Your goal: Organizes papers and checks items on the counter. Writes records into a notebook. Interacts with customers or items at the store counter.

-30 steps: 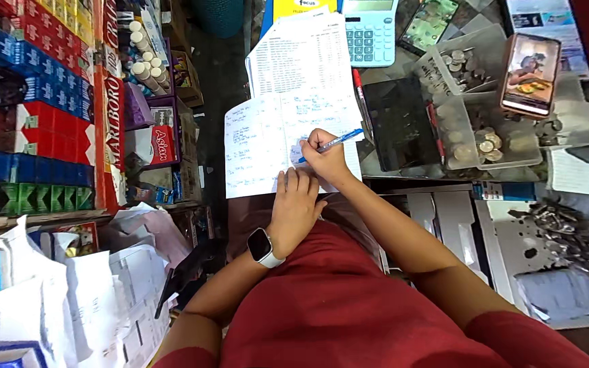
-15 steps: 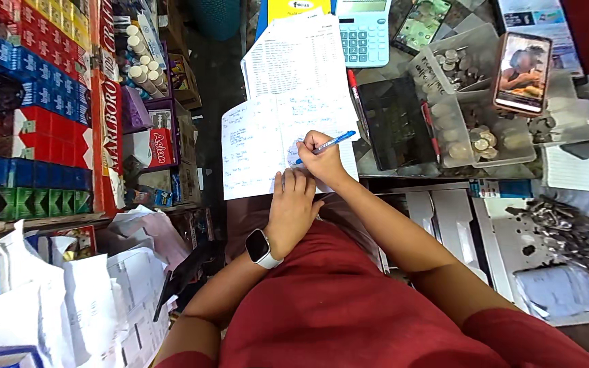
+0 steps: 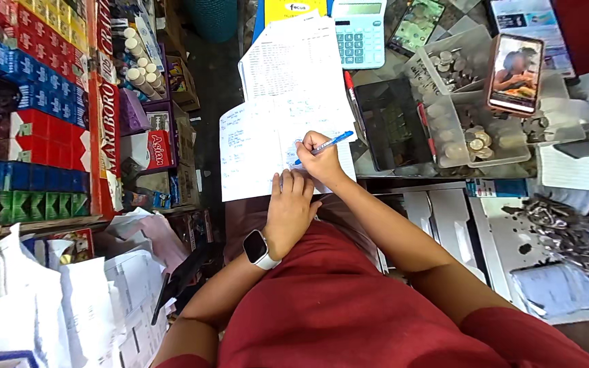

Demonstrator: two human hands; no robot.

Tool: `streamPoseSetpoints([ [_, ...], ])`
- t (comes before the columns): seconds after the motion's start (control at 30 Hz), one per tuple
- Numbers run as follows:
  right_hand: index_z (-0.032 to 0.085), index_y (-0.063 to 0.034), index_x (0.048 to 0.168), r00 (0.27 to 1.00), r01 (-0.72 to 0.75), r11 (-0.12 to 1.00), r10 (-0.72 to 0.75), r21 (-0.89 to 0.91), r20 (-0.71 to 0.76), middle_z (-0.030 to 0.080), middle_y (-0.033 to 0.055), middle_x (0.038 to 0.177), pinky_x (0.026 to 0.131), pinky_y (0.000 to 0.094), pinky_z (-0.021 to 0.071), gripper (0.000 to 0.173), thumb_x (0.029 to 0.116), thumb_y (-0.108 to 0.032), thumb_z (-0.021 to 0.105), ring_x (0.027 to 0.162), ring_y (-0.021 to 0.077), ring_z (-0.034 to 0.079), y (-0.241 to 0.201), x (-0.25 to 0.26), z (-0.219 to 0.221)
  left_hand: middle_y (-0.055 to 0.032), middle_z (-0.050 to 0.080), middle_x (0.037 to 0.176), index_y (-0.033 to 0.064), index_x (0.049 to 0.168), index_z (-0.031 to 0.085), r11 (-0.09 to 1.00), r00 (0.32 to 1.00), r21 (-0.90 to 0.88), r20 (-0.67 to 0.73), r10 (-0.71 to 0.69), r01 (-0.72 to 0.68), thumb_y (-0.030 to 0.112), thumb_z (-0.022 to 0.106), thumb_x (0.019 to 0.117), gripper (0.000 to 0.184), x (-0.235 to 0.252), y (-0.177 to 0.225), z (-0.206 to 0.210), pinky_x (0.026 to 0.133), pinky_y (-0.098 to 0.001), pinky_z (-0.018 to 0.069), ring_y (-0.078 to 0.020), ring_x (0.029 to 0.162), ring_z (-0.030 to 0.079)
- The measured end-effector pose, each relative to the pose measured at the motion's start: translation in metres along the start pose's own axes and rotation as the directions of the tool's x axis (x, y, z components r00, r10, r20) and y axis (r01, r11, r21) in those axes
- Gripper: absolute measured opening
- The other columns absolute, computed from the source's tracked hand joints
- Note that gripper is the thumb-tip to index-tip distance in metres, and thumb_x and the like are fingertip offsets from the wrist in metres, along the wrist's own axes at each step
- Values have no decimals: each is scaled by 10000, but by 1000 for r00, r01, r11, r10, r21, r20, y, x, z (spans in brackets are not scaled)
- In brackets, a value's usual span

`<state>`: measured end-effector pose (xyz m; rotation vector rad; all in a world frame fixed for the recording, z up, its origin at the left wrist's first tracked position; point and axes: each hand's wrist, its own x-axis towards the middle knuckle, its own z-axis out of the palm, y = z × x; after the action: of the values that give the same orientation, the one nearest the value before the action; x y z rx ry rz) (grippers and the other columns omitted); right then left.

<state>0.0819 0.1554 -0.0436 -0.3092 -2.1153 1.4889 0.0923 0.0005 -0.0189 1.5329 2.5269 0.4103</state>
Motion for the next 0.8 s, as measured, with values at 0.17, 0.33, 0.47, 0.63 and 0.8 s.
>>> streamPoseSetpoints([
  [0.17,429,-113,652,1000,2,1000,-2,8,-10,408,-62,585,492,145,303,309,899,-9,583,507,-11,372,1,-1,1,-275,567,1401,12,1319,649,1000,1000,17,6,2,-2,440,532,1025,532,0,0,0,1124,-651,348,-460,1360,496],
  [0.33,425,-107,648,1000,13,1000,-14,-7,-12,406,-54,594,499,147,296,310,898,-2,575,519,-8,368,-1,-1,0,-273,572,1398,8,1314,652,1000,1000,20,-5,5,-5,443,540,1021,537,1,0,-1,1118,-648,360,-460,1354,505],
  [0.47,423,-105,659,1000,8,1000,-9,-24,-16,419,-38,603,493,145,301,306,907,-8,574,519,1,375,-3,-2,0,-267,579,1392,13,1308,658,1000,1000,15,-20,6,-6,439,550,1016,527,-1,1,-1,1117,-644,365,-452,1349,513],
  [0.63,504,-23,669,998,-1,1000,1,2,-55,513,19,645,563,196,422,222,863,11,607,602,40,501,-9,-2,0,-281,631,1321,-14,1273,683,999,992,-8,-119,44,-45,446,595,976,555,-3,-3,5,1053,-691,409,-492,1267,575],
  [0.8,502,-25,664,997,-54,996,57,74,-44,480,6,608,532,208,380,233,871,-3,607,563,41,459,-9,1,-2,-318,625,1298,-39,1257,682,997,985,23,-152,82,-79,493,499,989,623,-1,-9,7,1022,-716,413,-537,1237,576],
])
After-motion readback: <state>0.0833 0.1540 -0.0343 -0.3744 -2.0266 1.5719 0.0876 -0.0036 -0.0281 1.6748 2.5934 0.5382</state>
